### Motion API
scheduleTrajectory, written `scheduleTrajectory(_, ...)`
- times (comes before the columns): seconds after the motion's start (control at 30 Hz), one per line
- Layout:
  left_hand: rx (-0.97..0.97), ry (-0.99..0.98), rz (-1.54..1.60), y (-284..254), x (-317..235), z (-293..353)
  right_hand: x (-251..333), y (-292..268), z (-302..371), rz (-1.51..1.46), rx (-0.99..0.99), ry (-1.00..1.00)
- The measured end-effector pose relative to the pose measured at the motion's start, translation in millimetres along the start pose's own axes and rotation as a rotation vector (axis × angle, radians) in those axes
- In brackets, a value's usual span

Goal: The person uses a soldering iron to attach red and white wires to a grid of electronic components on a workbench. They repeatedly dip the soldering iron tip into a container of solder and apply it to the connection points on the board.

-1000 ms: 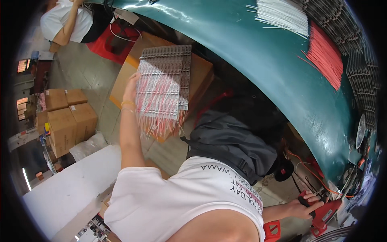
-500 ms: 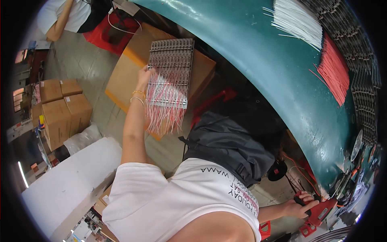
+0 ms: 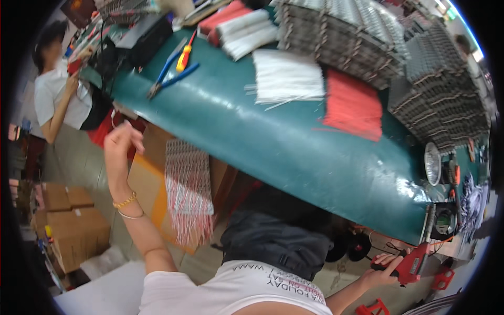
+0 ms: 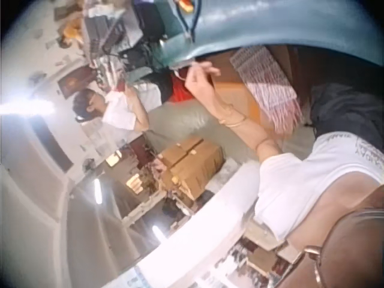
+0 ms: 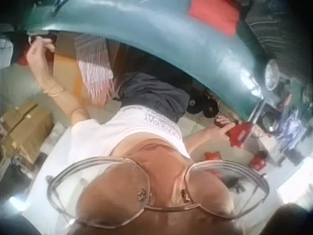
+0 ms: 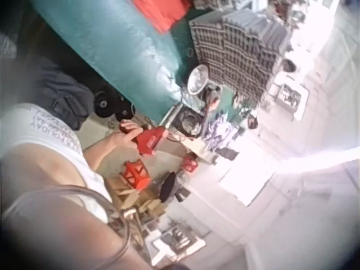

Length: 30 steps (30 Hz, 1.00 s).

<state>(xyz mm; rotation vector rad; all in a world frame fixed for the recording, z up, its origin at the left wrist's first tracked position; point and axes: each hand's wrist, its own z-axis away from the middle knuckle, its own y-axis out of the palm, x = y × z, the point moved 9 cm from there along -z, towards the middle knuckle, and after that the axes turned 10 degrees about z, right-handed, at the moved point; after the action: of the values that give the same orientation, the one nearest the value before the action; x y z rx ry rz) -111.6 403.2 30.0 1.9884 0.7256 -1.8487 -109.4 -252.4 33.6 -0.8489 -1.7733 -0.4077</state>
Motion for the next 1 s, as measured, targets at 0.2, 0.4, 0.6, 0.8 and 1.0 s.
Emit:
scheduleTrajectory(0.2,0.145,0.583,-0.047,230,-123,-132,-12,-2,-5,-0.137,0.004,0.028)
scheduleTrajectory(0.4,0.261,0.263,-0.554,307,-87,-270,-25,-19,5,-0.184,-0.023,0.052)
scheduleTrajectory(0.6,0.2,0.277,-0.519,268,-99,-250,-46,-54,4,-0.143,-0.128,0.072)
scheduleTrajectory(0.8,0.394,-0.125,0.784,262,-84,-85,-39,-61,-4,-0.206,-0.212,0.076)
scheduleTrajectory(1.0,0.388,-0.251,0.809,261,-74,57,-26,-66,-2,-0.205,-0.243,-0.012)
